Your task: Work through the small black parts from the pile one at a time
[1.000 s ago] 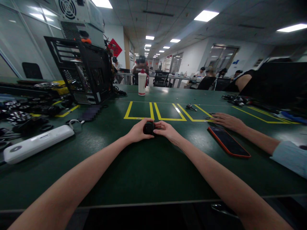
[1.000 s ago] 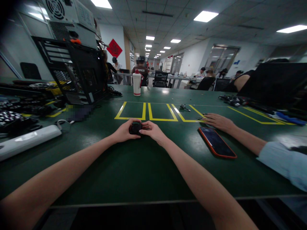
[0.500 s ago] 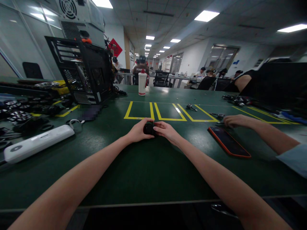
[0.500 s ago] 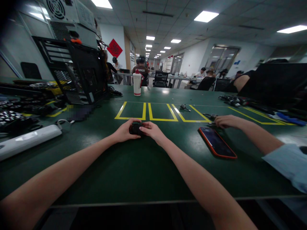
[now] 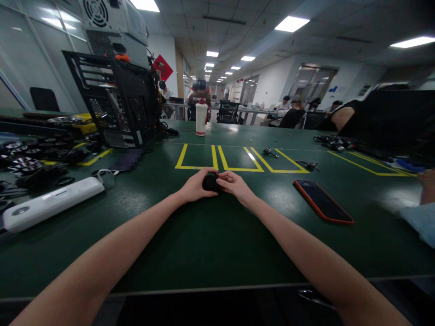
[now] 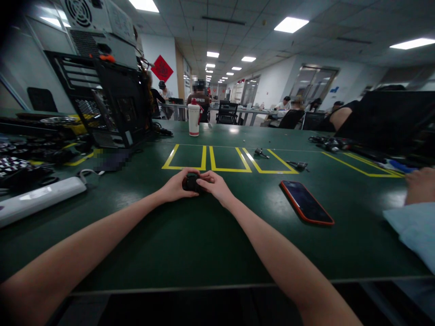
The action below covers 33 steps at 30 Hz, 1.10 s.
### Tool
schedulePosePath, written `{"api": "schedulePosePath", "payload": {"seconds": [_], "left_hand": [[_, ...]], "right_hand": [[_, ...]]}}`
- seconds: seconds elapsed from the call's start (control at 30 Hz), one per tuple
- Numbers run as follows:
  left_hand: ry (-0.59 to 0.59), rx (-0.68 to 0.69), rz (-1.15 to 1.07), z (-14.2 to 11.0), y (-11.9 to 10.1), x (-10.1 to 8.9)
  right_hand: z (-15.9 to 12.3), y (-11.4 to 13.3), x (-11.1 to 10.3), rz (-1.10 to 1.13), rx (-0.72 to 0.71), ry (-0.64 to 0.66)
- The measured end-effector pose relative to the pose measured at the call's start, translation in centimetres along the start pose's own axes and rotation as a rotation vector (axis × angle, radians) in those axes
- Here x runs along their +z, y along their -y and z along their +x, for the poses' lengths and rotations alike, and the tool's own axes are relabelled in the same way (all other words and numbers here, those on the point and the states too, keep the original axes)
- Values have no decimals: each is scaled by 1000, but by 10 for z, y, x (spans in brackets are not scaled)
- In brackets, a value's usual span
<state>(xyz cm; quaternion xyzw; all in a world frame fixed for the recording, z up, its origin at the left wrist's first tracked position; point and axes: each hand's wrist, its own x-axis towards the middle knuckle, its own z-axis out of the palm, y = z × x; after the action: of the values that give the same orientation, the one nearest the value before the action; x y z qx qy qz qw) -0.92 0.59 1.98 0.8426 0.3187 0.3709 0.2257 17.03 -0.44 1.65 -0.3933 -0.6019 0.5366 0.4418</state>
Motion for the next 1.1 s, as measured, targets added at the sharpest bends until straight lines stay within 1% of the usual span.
{"api": "schedulePosePath", "payload": {"seconds": [0.1, 0.2, 0.3, 0.37, 0.43, 0.6, 0.77, 0.9, 1.03, 1.1], "left_hand": [[-2, 4, -5, 0, 0, 0], [-2, -3, 8, 0, 0, 0], [2, -2, 19, 0, 0, 0], [1, 3, 25, 0, 0, 0], [-2, 3, 28, 0, 0, 0], [7, 7, 40, -5, -1, -4], [-5, 18, 47, -9, 0, -6], [0, 35, 56, -10, -2, -7], [-6, 52, 65, -11, -4, -7], [-10, 50, 66, -10, -3, -7]], "right_hand": [[3, -3, 0, -8, 18, -28], [5, -3, -2, -44, 35, -14], [3, -1, -4, -99, -37, 34], [1, 1, -5, -95, -88, 62], [-1, 2, -5, -92, -110, 76], [0, -1, 2, -134, -121, 17], [2, 1, 8, -128, -88, -5], [0, 4, 7, -139, -55, 46], [-3, 2, 7, -72, -118, 114], [-4, 1, 8, -70, -146, 111]]}}
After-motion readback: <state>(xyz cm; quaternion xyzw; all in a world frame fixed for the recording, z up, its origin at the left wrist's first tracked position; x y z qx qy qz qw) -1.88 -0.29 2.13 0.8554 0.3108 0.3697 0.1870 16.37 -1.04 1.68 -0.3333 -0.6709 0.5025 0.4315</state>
